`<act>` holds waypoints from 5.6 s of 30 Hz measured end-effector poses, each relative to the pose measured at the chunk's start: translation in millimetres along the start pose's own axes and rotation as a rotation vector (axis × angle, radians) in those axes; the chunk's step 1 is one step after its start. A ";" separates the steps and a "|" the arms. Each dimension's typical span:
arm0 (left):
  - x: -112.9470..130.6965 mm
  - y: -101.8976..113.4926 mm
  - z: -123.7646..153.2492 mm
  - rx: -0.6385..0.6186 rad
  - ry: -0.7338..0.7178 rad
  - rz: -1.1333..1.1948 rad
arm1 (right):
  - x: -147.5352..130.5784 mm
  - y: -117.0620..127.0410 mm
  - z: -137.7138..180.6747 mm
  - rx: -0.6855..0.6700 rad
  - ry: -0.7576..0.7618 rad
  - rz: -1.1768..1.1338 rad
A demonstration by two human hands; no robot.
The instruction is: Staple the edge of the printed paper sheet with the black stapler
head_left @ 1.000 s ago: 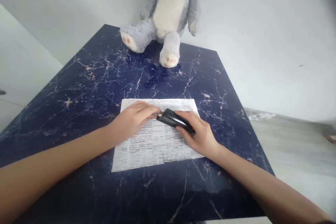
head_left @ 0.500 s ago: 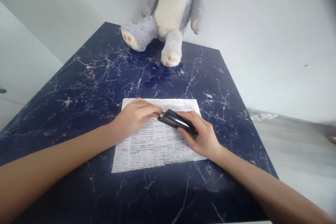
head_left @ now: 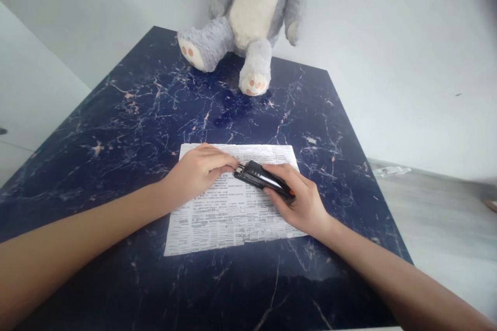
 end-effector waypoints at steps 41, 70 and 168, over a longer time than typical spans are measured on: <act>-2.0 20.8 -3.0 0.168 0.255 0.033 | 1.3 3.7 1.2 -0.019 -0.018 0.046; 2.6 8.2 -5.1 -0.105 0.125 0.088 | 0.5 9.8 1.5 0.032 -0.010 0.014; -5.7 1.2 2.4 -0.091 0.207 -0.145 | 94.2 107.7 1.1 0.007 -0.103 0.179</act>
Point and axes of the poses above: each hand's wrist, its own z-axis away from the middle knuckle, its own y-axis out of the back of the hand, x = y × z, the point moved 4 cm from there along -z, towards the middle knuckle
